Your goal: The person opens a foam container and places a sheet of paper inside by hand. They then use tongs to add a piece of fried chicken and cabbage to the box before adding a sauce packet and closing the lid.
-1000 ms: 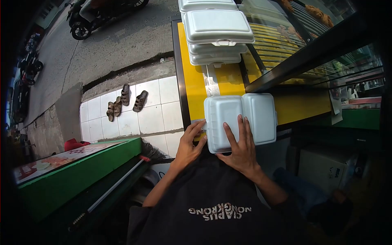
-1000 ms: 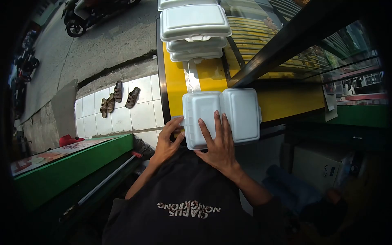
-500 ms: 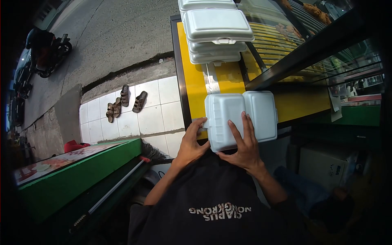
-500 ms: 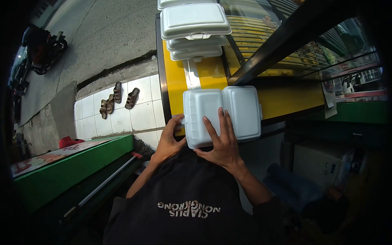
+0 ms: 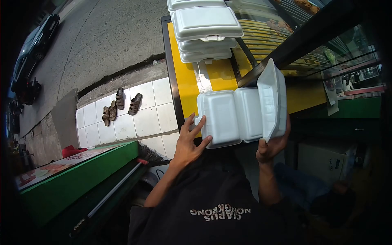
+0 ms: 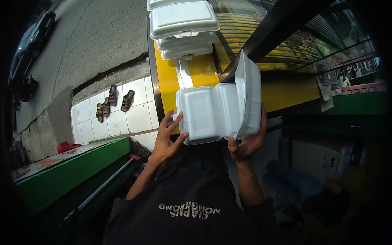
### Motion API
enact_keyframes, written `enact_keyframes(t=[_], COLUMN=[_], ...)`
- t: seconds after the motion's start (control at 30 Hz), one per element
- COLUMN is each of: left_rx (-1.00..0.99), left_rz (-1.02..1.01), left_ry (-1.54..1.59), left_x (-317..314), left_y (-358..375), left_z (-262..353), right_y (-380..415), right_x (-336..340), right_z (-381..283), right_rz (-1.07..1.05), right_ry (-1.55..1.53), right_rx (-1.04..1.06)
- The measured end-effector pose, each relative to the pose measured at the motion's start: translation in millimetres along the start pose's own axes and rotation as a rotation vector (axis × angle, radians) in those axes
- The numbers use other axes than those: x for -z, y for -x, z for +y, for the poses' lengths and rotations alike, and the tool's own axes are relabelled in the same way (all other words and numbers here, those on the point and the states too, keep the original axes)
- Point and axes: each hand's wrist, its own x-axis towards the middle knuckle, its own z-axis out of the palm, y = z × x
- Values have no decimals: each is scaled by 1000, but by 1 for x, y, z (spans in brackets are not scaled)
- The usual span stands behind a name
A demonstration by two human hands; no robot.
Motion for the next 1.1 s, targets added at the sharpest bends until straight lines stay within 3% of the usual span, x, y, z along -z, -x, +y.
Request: enact_keyframes(t=[0.17, 0.23, 0.27, 0.37, 0.43, 0.53, 0.63, 0.67, 0.7, 0.83, 0.93, 0.97, 1.03, 1.1], left_rx=[-20, -37, -62, -189, -224, -334, -349, -341, -350, -254, 196, 196, 195, 108], left_rz=[58, 213, 257, 327, 337, 340, 284, 286, 282, 57, -276, -274, -324, -267], left_ry=[-85, -319, -251, -386, -431, -413, -458, -477, -472, -133, 457, 458, 781, 779], left_x=[-10, -14, -19, -38, -57, -93, -137, -152, -168, -224, -261, -269, -281, -288], left_y=[3, 2, 1, -8, -13, -16, -10, -7, -2, 8, 13, 12, 5, -3], left_z=[14, 29, 36, 71, 95, 122, 140, 145, 148, 155, 166, 168, 175, 187], right_y=[-22, -23, -25, -17, -13, -3, 27, 35, 44, 71, 77, 78, 74, 62], right_x=[55, 78, 82, 110, 136, 191, 249, 266, 282, 329, 346, 349, 355, 357], right_z=[-1, 8, 14, 37, 45, 46, 61, 67, 73, 89, 100, 104, 117, 127], right_rz=[44, 129, 145, 182, 272, 491, 692, 700, 746, 788, 756, 749, 727, 673], right_ry=[-128, -44, 34, 254, 291, 412, 259, 262, 106, -325, -328, -327, -305, -281], right_rx=[23, -85, -8, -61, 38, 16, -332, -329, -462, -748, -825, -857, -838, -856])
